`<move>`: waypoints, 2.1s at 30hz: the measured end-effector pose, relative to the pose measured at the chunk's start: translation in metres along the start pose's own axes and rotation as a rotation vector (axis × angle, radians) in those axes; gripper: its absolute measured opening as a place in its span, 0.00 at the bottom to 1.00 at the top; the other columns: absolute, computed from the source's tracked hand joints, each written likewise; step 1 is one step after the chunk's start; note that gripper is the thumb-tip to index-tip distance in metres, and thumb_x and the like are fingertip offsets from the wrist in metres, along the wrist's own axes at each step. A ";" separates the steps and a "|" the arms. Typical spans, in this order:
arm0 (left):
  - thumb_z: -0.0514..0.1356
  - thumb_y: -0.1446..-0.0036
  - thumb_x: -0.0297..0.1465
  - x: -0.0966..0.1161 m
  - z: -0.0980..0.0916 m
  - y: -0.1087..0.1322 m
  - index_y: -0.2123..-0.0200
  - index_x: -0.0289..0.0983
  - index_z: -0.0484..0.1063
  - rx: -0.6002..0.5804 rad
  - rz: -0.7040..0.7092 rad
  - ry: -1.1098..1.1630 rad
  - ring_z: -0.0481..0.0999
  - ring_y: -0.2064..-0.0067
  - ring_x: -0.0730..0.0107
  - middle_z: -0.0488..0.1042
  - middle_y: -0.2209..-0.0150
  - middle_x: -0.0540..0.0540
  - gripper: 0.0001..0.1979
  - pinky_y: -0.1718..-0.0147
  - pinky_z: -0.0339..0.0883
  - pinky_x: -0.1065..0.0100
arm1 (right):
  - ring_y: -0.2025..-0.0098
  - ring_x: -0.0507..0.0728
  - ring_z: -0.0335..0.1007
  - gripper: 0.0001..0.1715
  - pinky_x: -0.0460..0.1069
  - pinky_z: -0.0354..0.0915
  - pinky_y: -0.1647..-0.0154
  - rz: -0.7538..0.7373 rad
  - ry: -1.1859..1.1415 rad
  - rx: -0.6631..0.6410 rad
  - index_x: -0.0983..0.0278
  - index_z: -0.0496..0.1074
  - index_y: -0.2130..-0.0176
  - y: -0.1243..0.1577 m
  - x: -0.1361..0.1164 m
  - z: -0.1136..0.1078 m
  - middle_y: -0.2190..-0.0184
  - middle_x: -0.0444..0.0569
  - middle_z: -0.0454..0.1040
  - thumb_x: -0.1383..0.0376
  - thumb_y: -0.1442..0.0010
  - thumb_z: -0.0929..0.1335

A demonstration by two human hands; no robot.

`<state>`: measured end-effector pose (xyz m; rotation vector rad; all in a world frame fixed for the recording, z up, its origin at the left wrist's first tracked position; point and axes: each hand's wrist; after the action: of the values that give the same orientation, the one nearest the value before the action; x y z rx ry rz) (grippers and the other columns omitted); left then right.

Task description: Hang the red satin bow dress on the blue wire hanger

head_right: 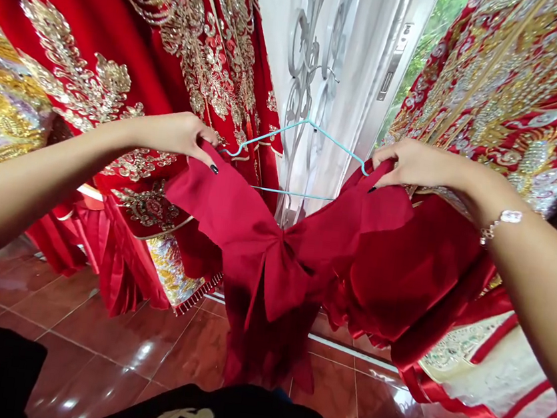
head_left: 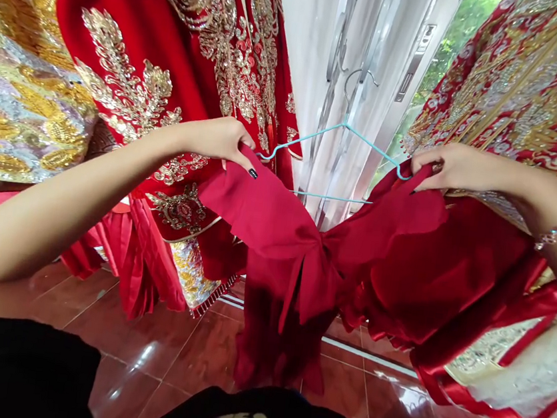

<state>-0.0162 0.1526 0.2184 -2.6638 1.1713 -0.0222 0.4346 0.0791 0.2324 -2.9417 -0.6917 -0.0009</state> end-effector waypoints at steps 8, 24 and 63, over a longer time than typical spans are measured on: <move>0.49 0.36 0.53 0.027 0.026 0.065 0.78 0.36 0.64 -0.137 -0.160 0.139 0.59 0.76 0.75 0.61 0.80 0.50 0.29 0.70 0.57 0.68 | 0.71 0.48 0.66 0.15 0.44 0.61 0.68 -0.007 0.071 0.071 0.66 0.68 0.72 0.040 0.010 0.044 0.72 0.44 0.71 0.60 0.39 0.72; 0.65 0.56 0.40 0.139 0.326 0.184 0.74 0.37 0.65 -1.097 -0.411 0.989 0.66 0.76 0.73 0.67 0.77 0.52 0.15 0.77 0.59 0.73 | 0.62 0.54 0.70 0.15 0.46 0.63 0.70 -0.473 0.611 0.608 0.63 0.74 0.66 0.087 -0.082 0.165 0.64 0.49 0.79 0.78 0.36 0.63; 0.68 0.63 0.38 0.174 0.369 0.188 0.77 0.39 0.56 -0.477 -0.702 1.446 0.65 0.71 0.72 0.66 0.75 0.52 0.21 0.70 0.60 0.70 | 0.65 0.52 0.69 0.18 0.48 0.69 0.57 -0.601 0.565 0.662 0.64 0.75 0.69 0.099 -0.109 0.179 0.67 0.46 0.78 0.77 0.34 0.61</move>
<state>0.0051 -0.0219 -0.1953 -3.1688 0.2526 -2.2724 0.3763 -0.0366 0.0403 -1.8911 -1.1525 -0.5195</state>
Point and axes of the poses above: each hand's wrist, its own y-axis away from the middle knuckle, its own z-axis out of the palm, x = y × z
